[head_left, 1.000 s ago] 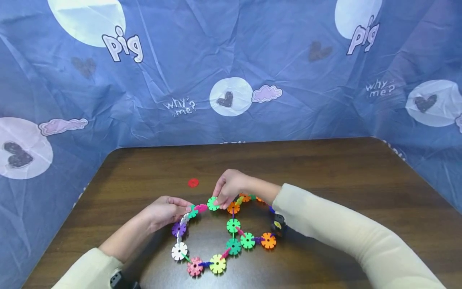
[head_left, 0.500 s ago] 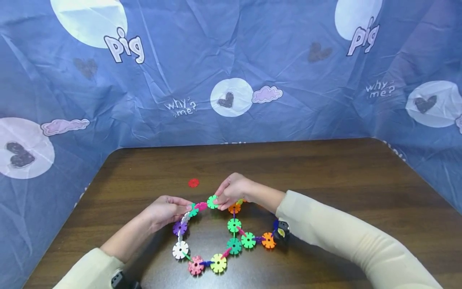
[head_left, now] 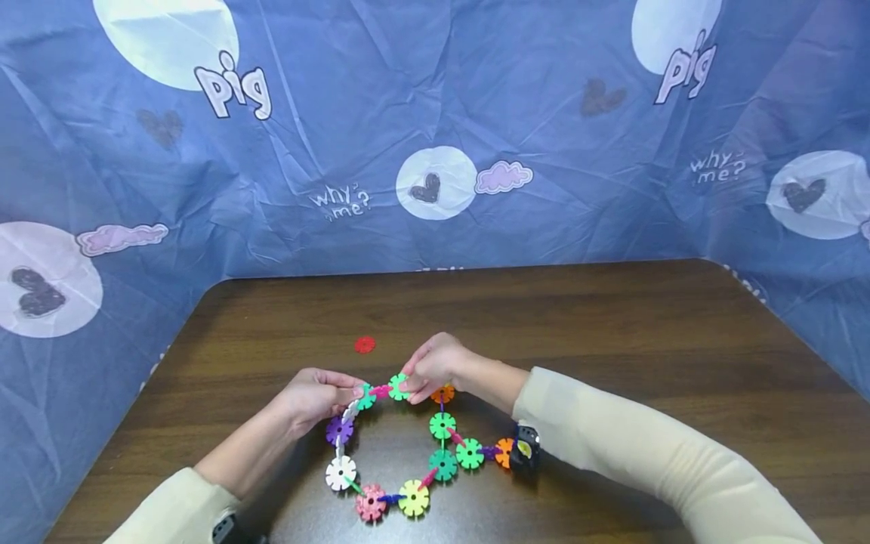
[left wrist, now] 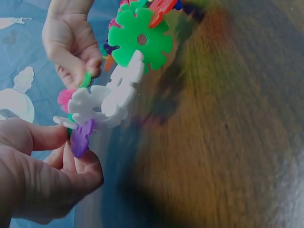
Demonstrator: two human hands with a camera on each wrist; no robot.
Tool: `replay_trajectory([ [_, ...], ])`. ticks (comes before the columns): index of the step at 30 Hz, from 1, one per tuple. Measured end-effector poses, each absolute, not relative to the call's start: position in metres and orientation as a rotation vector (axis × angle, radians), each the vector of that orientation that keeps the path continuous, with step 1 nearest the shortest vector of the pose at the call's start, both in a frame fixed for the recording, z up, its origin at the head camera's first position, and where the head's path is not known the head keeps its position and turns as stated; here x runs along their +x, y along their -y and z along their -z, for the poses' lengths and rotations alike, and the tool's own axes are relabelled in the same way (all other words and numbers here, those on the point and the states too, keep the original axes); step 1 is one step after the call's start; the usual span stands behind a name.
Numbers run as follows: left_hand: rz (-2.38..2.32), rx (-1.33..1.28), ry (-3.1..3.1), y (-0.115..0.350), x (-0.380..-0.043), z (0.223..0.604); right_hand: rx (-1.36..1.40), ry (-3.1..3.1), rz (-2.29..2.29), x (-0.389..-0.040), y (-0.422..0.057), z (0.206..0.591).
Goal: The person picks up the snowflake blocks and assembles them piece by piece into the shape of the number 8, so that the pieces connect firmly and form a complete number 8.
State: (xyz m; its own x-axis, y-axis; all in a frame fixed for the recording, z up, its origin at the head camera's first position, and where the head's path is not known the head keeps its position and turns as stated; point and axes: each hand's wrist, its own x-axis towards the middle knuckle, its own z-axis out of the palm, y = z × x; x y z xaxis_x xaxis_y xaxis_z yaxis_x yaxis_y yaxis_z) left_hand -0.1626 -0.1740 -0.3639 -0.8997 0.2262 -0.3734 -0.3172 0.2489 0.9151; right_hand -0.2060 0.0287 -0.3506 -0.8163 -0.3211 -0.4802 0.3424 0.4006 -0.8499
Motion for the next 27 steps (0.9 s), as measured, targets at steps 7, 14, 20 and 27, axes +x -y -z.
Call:
replay_trajectory([
  [7,-1.726,-0.115,-2.099,0.174,-0.164,0.363,0.007,-2.024,1.540,-0.209,-0.029,0.348],
  [14,-1.508,-0.059,-2.181,0.181,-0.174,0.351,0.026,-1.935,1.570,-0.215,-0.035,0.347],
  [20,-1.299,-0.027,-2.280,0.179,-0.188,0.337,0.011,-1.864,1.552,-0.218,-0.034,0.343],
  [27,-1.243,0.042,-2.361,0.160,-0.193,0.334,0.005,-1.817,1.584,-0.216,-0.033,0.345],
])
